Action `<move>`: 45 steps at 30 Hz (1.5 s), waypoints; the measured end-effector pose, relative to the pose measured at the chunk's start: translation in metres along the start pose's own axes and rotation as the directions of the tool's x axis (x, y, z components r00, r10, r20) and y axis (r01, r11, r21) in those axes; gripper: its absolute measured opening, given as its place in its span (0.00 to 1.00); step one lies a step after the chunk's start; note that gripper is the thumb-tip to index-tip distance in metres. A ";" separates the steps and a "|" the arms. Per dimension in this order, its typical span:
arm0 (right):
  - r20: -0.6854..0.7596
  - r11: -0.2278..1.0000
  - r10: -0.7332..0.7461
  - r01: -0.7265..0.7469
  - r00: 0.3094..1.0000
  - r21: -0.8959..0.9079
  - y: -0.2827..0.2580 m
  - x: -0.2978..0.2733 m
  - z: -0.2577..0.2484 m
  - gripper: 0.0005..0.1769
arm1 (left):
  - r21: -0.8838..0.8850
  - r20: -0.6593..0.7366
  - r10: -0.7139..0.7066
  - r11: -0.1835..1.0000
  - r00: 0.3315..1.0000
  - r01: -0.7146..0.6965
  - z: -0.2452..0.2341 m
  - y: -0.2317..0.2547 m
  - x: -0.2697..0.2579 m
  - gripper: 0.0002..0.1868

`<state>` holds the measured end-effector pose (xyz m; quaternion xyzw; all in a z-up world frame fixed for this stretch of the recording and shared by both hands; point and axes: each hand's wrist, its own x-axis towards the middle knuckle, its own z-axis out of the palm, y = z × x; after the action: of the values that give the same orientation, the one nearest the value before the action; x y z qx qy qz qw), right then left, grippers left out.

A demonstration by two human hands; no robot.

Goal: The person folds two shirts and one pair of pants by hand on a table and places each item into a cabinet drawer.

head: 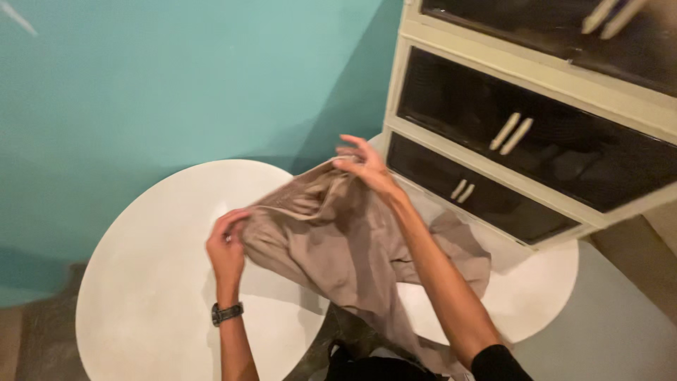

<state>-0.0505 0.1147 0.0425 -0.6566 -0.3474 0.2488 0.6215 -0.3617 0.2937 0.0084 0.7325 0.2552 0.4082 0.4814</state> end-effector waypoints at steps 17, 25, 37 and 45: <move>0.426 0.409 0.902 -0.464 0.074 -0.786 0.292 -0.236 0.066 0.36 | 0.493 0.103 -0.331 0.836 0.938 0.241 0.039 -0.184 -0.211 0.22; 0.158 0.751 0.550 -0.403 0.820 -0.524 0.315 -0.214 0.119 0.72 | 0.645 0.295 -0.375 0.757 0.879 0.106 0.098 -0.153 -0.215 0.26; 0.283 0.462 0.798 -0.842 0.532 0.278 0.320 -0.264 0.122 0.17 | 0.014 -0.043 -0.528 0.849 0.848 0.529 0.072 -0.257 -0.187 0.11; 0.657 0.683 0.668 -0.639 0.350 -0.354 0.296 -0.280 0.076 0.30 | -0.433 -0.393 -0.574 0.805 0.718 0.407 0.033 -0.304 -0.161 0.08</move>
<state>-0.2423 -0.0468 -0.2881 -0.5869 -0.2823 0.7135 0.2583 -0.4144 0.2779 -0.3328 0.4163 0.4906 0.4761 0.5995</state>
